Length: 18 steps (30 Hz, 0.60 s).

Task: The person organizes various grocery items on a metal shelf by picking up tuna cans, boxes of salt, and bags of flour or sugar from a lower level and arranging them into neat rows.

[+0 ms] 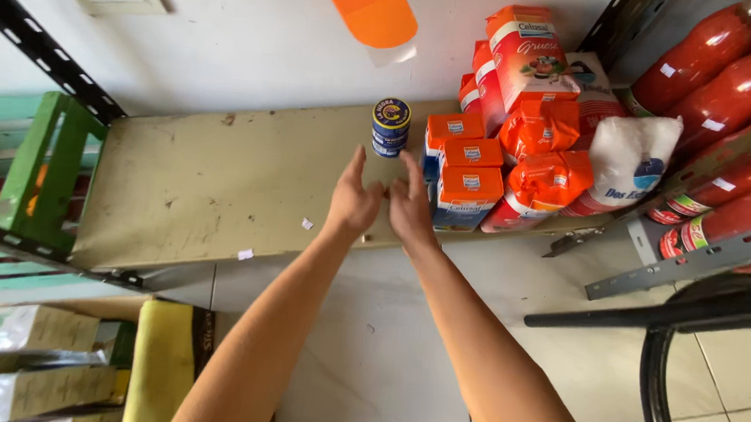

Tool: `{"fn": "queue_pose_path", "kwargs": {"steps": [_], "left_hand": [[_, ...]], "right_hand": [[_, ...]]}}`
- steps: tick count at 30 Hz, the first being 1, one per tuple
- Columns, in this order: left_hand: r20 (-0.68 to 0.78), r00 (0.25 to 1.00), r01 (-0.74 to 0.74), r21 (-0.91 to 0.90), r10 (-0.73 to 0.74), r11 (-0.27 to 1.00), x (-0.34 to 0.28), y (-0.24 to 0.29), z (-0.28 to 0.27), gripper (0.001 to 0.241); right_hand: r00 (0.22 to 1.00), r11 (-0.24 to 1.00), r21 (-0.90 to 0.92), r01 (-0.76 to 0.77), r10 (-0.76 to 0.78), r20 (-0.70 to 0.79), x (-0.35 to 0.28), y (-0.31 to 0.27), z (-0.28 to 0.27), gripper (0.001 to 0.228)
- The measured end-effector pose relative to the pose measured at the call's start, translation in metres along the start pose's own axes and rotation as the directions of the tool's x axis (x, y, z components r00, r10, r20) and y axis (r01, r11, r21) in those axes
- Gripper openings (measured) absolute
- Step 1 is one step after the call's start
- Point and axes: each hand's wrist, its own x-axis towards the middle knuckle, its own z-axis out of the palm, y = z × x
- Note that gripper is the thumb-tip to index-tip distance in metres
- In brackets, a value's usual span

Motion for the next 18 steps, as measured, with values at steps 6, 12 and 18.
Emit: {"fn": "queue_pose_path", "kwargs": {"steps": [6, 12, 18], "left_hand": [[0.090, 0.959, 0.282, -0.255, -0.268, 0.925, 0.073, 0.008, 0.010, 0.092], [0.129, 0.938, 0.343, -0.233, -0.321, 0.910, 0.059, 0.094, -0.005, 0.096], [0.041, 0.980, 0.197, -0.385, -0.197, 0.902, 0.045, 0.050, 0.005, 0.093]], "right_hand": [[0.986, 0.984, -0.068, 0.167, -0.165, 0.037, 0.052, 0.021, 0.015, 0.090], [0.976, 0.967, -0.137, 0.216, -0.212, 0.049, 0.088, 0.038, 0.017, 0.095], [0.986, 0.989, 0.013, 0.150, -0.151, 0.076, 0.053, 0.008, 0.017, 0.096]]}}
